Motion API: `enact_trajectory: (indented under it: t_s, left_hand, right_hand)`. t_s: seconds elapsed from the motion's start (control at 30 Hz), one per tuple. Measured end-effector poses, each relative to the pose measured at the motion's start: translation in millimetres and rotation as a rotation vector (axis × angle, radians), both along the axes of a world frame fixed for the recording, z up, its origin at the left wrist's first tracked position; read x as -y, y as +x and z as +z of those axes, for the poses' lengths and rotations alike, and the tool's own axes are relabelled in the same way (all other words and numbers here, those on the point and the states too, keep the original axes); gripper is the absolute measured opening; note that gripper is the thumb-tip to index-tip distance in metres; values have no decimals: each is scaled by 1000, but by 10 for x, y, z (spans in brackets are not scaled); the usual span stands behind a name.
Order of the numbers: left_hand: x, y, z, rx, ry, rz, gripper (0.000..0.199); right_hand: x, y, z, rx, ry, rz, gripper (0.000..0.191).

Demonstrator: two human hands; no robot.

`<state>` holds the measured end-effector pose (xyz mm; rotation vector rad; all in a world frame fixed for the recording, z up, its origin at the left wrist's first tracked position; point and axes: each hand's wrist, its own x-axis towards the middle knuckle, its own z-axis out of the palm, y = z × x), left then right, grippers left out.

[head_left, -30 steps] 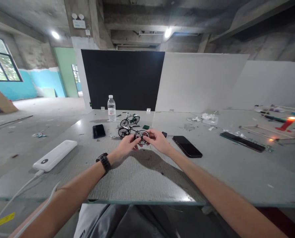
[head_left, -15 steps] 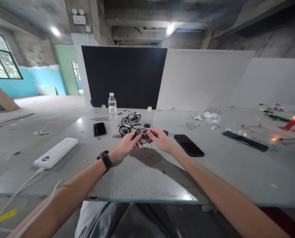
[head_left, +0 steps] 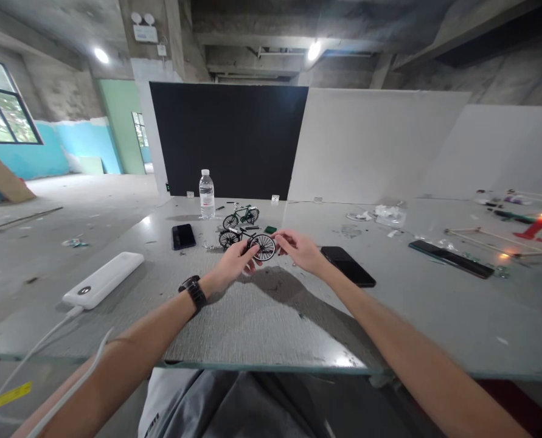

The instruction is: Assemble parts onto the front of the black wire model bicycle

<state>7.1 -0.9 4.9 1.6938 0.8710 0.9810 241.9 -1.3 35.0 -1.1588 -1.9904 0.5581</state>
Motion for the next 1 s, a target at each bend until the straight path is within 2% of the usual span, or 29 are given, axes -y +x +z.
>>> enact_trajectory:
  t_s: [0.07,0.17,0.27,0.4,0.6,0.77,0.9,1.0]
  left_hand:
    - [-4,-2,-11,3,2,11,40]
    - [-4,-7,-19,-12,-14,27,42]
    - [-11,-10,-29,-15,-13,41,41]
    - [-14,-3,-31,-8,-3,46,36]
    - [12,16,8,-17,-43,75,37]
    - [11,7,12,2,-62,88,39]
    - [-3,10,1,10,-63,99,34]
    - [-11,14,-5,4,-67,100,33]
  right_hand:
    - [-39,79,8,155,30,-46,39]
    - [-73,175,10,342,-57,-22,23]
    - [-76,210,5,408,-127,69,14]
    - [-91,223,-29,458,-115,130,10]
    - [-164,232,-148,502,-123,137,15]
    - [-99,182,-45,523,-170,102,15]
    - [16,93,77,488,-251,245,25]
    - [63,10,76,548,-332,349,30]
